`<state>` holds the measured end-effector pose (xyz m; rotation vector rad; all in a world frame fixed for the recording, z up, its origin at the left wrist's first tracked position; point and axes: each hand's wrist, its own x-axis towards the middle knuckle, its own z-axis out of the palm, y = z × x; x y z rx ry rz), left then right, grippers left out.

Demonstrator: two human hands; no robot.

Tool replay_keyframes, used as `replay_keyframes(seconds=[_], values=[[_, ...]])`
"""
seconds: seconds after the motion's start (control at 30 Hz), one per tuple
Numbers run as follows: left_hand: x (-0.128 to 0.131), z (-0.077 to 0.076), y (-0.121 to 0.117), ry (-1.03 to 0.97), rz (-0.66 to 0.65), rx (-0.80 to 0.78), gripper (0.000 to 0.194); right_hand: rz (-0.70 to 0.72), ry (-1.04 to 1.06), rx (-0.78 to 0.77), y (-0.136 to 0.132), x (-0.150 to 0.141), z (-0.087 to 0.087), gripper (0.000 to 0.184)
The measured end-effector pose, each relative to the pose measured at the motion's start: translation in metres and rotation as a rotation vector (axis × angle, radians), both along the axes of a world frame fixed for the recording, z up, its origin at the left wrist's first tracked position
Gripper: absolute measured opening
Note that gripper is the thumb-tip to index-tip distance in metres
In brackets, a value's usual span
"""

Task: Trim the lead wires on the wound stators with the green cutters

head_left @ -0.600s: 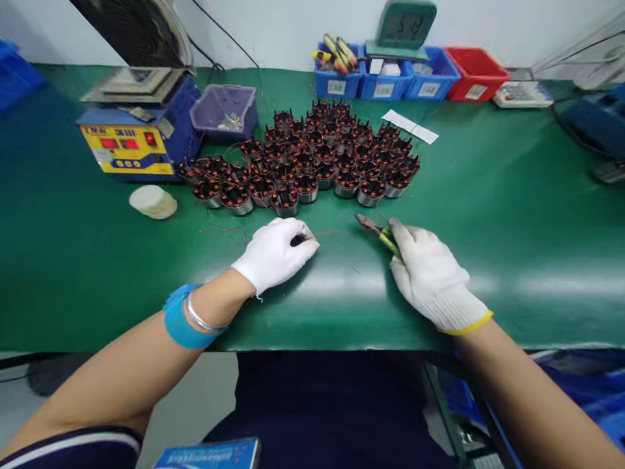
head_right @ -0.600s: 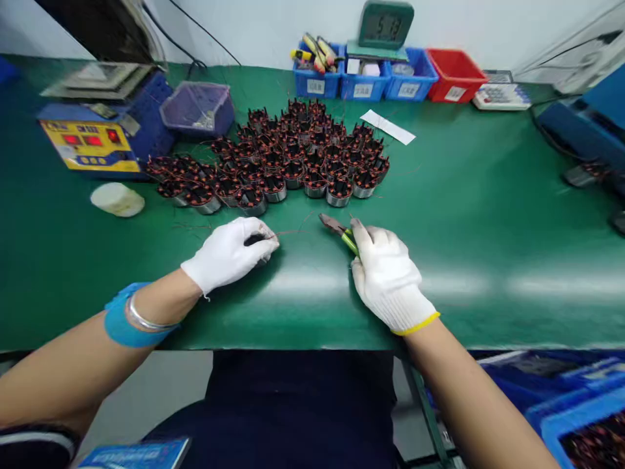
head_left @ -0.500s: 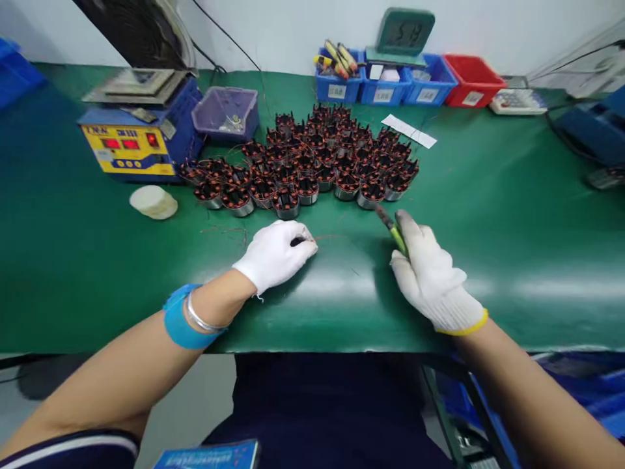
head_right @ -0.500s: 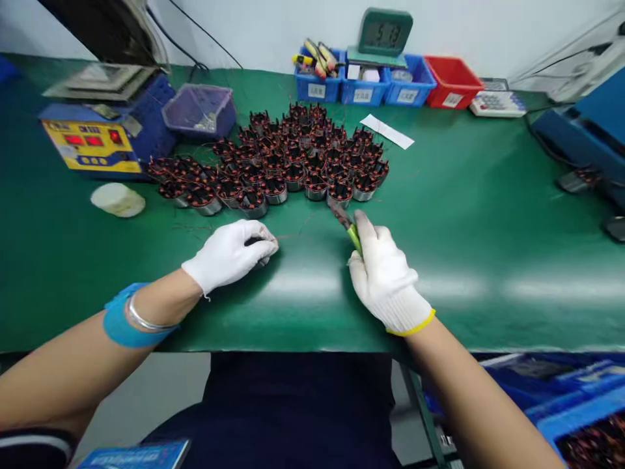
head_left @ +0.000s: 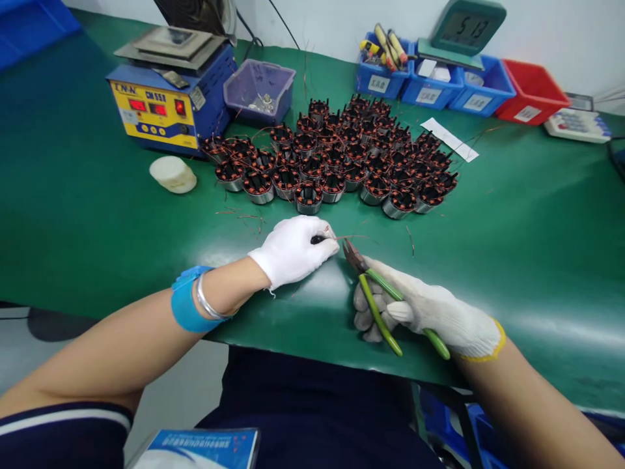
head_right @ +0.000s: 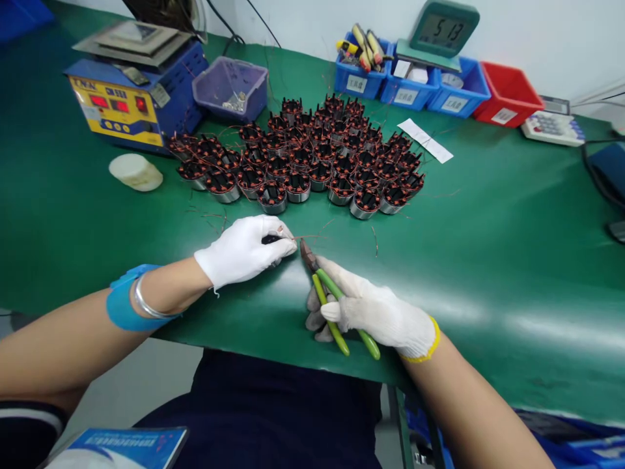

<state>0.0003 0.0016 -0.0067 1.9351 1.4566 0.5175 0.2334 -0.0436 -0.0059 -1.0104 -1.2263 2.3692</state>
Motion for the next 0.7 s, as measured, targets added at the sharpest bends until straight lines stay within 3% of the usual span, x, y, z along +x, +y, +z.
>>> replay_keyframes(seconds=[0.27,0.43,0.6,0.7], values=[[-0.004,-0.001,0.004,0.081,-0.081,0.074,0.022,-0.023,-0.156,0.060,0.000,-0.015,0.011,0.078],[-0.006,0.000,0.005,0.120,-0.141,0.082,0.023,0.035,-0.293,0.160,0.001,-0.018,0.017,0.074],[-0.009,0.006,0.005,0.123,-0.185,0.065,0.020,0.209,-0.602,0.344,0.002,-0.015,0.028,0.072],[-0.015,0.009,0.008,0.044,-0.237,-0.024,0.030,0.283,-0.816,0.572,-0.001,-0.018,0.034,0.070]])
